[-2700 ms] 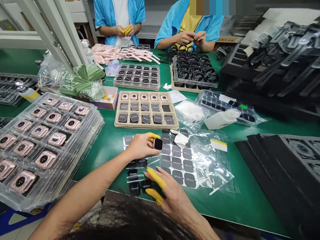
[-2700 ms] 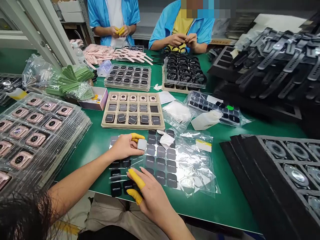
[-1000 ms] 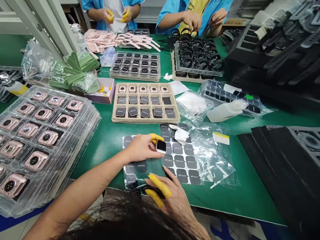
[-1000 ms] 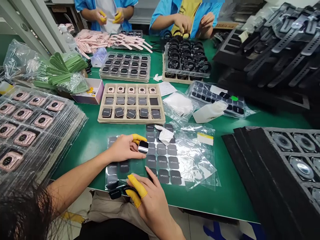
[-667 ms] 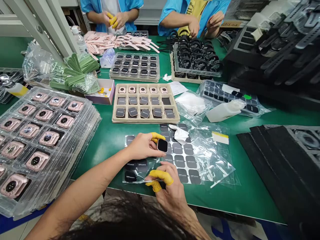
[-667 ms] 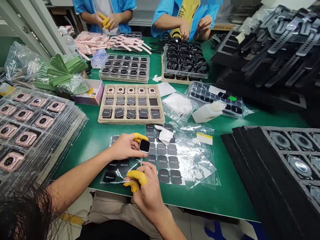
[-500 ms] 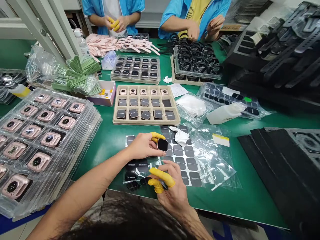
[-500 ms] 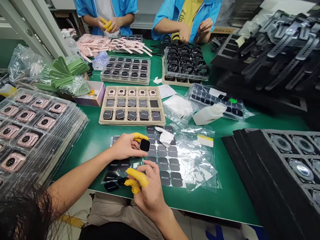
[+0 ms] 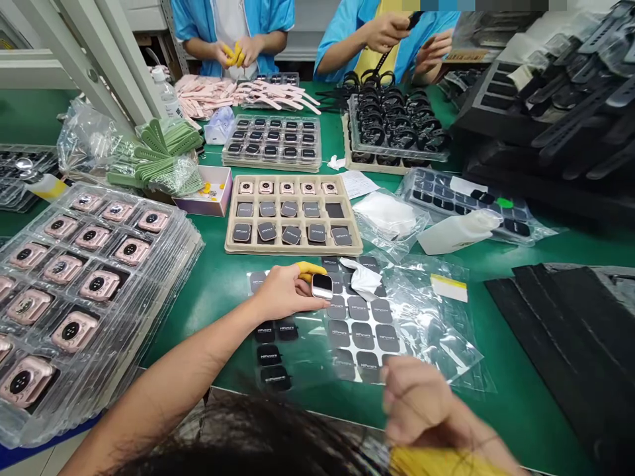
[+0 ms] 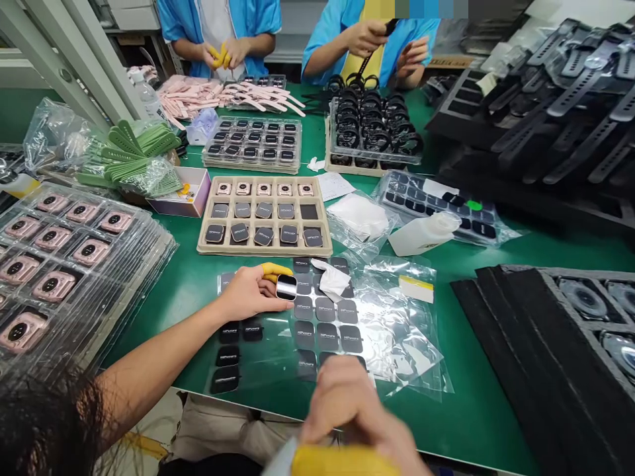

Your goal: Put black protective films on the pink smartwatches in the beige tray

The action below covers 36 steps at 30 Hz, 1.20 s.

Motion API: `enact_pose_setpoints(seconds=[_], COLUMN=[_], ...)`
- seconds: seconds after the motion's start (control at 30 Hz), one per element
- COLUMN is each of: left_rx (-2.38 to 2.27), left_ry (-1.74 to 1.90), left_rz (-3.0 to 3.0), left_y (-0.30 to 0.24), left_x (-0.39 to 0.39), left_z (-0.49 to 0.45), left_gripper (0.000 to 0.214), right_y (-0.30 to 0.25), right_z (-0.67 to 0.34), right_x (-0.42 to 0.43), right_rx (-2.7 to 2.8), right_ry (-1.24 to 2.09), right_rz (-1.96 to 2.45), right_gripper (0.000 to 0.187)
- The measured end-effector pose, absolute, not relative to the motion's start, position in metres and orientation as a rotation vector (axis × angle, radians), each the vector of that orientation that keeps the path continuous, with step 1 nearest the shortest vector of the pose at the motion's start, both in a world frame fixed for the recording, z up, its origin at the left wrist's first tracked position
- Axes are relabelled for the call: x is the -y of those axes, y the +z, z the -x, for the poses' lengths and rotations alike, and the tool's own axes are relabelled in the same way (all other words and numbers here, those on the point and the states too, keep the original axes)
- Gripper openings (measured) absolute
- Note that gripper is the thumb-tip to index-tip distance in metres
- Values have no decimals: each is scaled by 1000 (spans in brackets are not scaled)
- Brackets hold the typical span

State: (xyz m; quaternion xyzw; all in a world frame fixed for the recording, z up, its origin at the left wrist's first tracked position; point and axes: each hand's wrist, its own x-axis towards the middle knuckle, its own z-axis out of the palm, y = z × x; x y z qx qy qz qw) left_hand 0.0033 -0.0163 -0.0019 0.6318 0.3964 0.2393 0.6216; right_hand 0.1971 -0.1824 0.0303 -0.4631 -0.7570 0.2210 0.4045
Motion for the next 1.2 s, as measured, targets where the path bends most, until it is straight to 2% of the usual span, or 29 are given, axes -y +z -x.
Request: enact_pose_setpoints(seconds=[0.07, 0.1, 0.17, 0.27, 0.63, 1.2], left_rx=[-939, -951, -976, -1002, -976, -968], left_ry=[586, 597, 604, 604, 518, 557], left_rz=[-1498, -1512, -1527, -1551, -1579, -1574], left_y=[-2, -3, -2, -1, 1, 0], left_x=[17, 17, 17, 17, 12, 13], left_z=[-4, -4, -5, -7, -10, -12], left_gripper=[61, 61, 60, 60, 58, 55], right_y=[44, 48, 47, 33, 25, 16], right_z=[-207, -208, -205, -200, -214, -210], right_x=[145, 124, 85, 53, 53, 54], right_rx=[1582, 1431, 1155, 956, 891, 952], right_ry=[837, 947, 1109, 1321, 1608, 1504], right_rz=[1347, 1471, 1549, 1518, 1473, 1480], right_gripper=[14, 20, 45, 56, 37, 38])
